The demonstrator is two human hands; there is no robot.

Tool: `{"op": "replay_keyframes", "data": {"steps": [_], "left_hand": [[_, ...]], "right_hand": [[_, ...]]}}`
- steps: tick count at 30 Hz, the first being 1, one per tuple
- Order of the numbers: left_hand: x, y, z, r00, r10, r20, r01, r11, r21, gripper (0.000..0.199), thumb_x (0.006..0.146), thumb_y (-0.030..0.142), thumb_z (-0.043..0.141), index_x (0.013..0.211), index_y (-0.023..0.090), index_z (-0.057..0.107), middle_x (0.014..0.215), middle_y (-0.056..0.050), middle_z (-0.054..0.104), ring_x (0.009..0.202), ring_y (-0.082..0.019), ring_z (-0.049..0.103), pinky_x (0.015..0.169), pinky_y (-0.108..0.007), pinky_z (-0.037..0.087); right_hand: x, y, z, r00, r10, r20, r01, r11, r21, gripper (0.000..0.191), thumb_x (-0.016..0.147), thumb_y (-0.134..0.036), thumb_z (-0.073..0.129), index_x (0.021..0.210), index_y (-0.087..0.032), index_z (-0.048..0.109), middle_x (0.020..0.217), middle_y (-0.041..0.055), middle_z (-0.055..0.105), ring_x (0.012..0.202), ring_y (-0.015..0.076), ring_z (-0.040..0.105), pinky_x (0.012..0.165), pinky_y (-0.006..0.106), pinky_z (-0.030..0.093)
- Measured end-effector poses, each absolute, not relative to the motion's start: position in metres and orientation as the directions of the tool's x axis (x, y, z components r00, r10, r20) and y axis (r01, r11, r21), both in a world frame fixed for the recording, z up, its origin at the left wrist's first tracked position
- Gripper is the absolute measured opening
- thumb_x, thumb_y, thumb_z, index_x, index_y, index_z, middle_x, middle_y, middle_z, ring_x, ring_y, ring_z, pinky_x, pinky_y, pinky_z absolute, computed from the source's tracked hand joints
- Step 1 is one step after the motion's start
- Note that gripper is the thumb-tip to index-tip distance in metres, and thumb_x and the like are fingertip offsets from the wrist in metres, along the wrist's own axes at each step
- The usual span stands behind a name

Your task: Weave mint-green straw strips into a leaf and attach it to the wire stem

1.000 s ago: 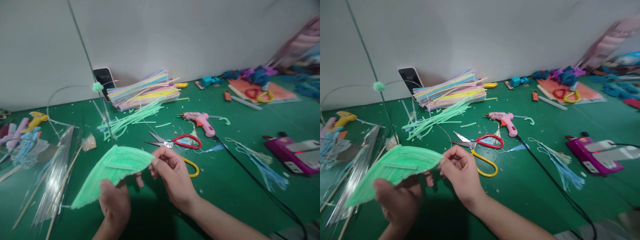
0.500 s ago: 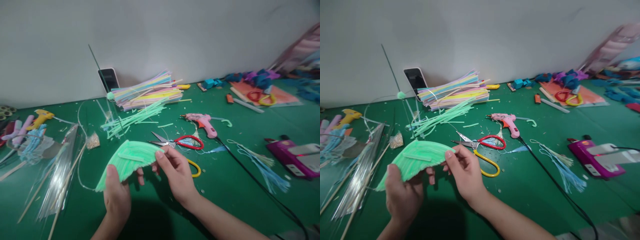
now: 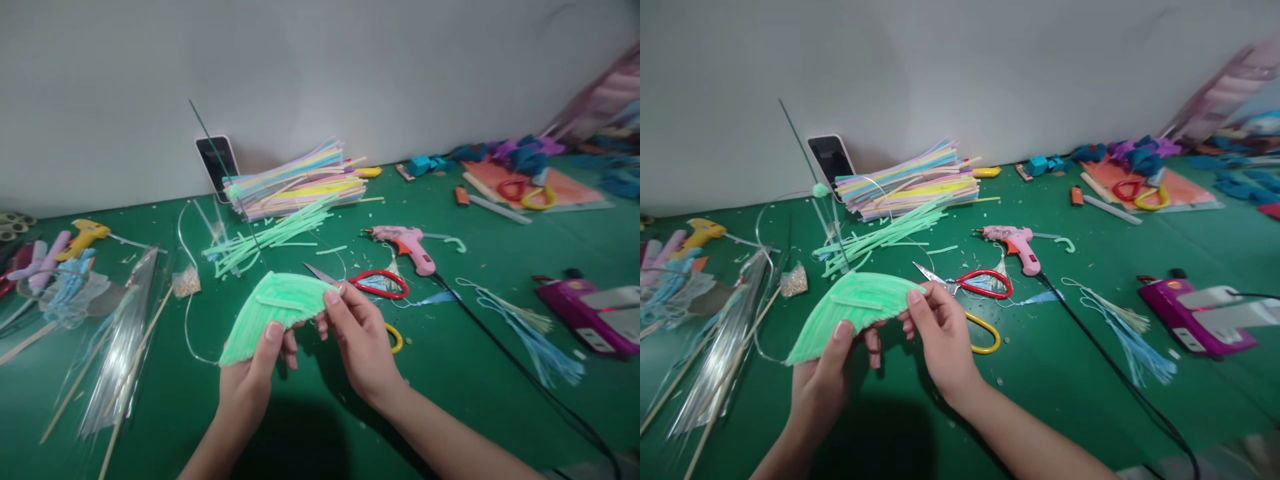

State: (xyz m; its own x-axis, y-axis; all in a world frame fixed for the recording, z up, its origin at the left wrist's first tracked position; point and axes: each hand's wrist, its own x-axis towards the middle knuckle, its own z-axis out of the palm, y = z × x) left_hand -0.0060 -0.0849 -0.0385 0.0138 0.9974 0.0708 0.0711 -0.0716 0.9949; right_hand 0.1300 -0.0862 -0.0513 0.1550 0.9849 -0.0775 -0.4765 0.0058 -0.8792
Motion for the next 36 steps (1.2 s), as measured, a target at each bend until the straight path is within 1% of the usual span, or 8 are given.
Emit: {"op": "replay_keyframes", "data": {"steps": [3,7,12,20,25,28,31,36], "left_hand": [[-0.010,-0.084,-0.037,0.015,0.992,0.127,0.153,-0.128,0.980,0.035,0.087,0.039,0.057,0.061,0.018,0.067,0.052,-0.002,0.063,0.051,-0.017,0.058,0.049,-0.026,0.043],[-0.014,-0.082,-0.038,-0.045,0.977,0.208,0.081,-0.204,0.976,0.030,0.084,0.041,0.058,0.074,0.017,0.072,0.050,-0.001,0.061,0.044,-0.017,0.056,0.044,-0.028,0.044],[-0.012,-0.082,-0.037,-0.123,0.977,0.175,0.025,-0.173,0.985,0.026,0.088,0.030,0.058,0.070,0.017,0.071,0.053,0.000,0.059,0.045,-0.014,0.056,0.046,-0.026,0.044],[-0.015,-0.081,-0.041,-0.051,0.974,0.220,0.038,-0.218,0.975,0.023,0.090,0.029,0.057,0.075,0.017,0.071,0.057,0.000,0.060,0.049,-0.013,0.057,0.049,-0.025,0.045],[-0.020,-0.077,-0.038,-0.100,0.952,0.289,-0.148,-0.301,0.942,0.018,0.084,0.024,0.063,0.099,0.020,0.071,0.073,0.000,0.064,0.052,-0.013,0.060,0.049,-0.024,0.046],[-0.024,-0.073,-0.032,0.037,0.981,0.189,-0.363,-0.163,0.918,0.029,0.083,0.027,0.063,0.111,0.025,0.070,0.087,-0.002,0.061,0.053,-0.010,0.059,0.048,-0.024,0.046],[-0.027,-0.071,-0.027,0.258,0.955,0.149,-0.524,0.009,0.851,0.037,0.082,0.033,0.065,0.119,0.028,0.067,0.084,-0.001,0.056,0.050,-0.008,0.054,0.044,-0.022,0.043],[-0.030,-0.070,-0.028,0.259,0.949,0.181,-0.485,-0.034,0.874,0.012,0.083,0.027,0.068,0.094,0.025,0.073,0.072,0.002,0.049,0.051,-0.007,0.052,0.047,-0.019,0.042]], "right_hand": [[0.134,-0.083,-0.053,0.224,0.971,-0.088,-0.494,0.036,-0.869,0.024,0.090,-0.040,0.063,0.078,-0.020,0.056,0.065,-0.0050,0.055,0.058,0.0082,0.050,0.055,0.019,0.043],[0.140,-0.079,-0.053,0.297,0.952,-0.076,-0.523,0.096,-0.847,0.021,0.088,-0.036,0.066,0.078,-0.021,0.055,0.065,-0.0056,0.054,0.058,0.0082,0.051,0.055,0.019,0.043],[0.143,-0.077,-0.055,0.310,0.950,-0.034,-0.495,0.130,-0.859,0.020,0.089,-0.035,0.065,0.077,-0.022,0.056,0.064,-0.0052,0.054,0.058,0.0089,0.051,0.054,0.020,0.042],[0.145,-0.077,-0.051,0.337,0.941,-0.025,-0.467,0.144,-0.872,0.020,0.090,-0.037,0.063,0.079,-0.022,0.056,0.064,-0.0047,0.053,0.059,0.0097,0.050,0.056,0.022,0.042],[0.148,-0.077,-0.050,0.363,0.931,-0.038,-0.482,0.153,-0.863,0.022,0.090,-0.037,0.063,0.077,-0.022,0.054,0.063,-0.0050,0.053,0.058,0.0095,0.050,0.056,0.022,0.041],[0.147,-0.076,-0.050,0.364,0.930,-0.047,-0.484,0.145,-0.863,0.022,0.089,-0.038,0.064,0.077,-0.022,0.054,0.064,-0.0047,0.053,0.058,0.0098,0.049,0.055,0.022,0.041],[0.147,-0.075,-0.049,0.353,0.933,-0.074,-0.494,0.119,-0.861,0.023,0.087,-0.039,0.065,0.078,-0.022,0.054,0.063,-0.0045,0.052,0.058,0.0103,0.049,0.054,0.022,0.041],[0.148,-0.076,-0.048,0.313,0.945,-0.098,-0.509,0.079,-0.857,0.024,0.086,-0.040,0.066,0.078,-0.021,0.054,0.063,-0.0039,0.054,0.057,0.0102,0.050,0.053,0.023,0.041]]}}
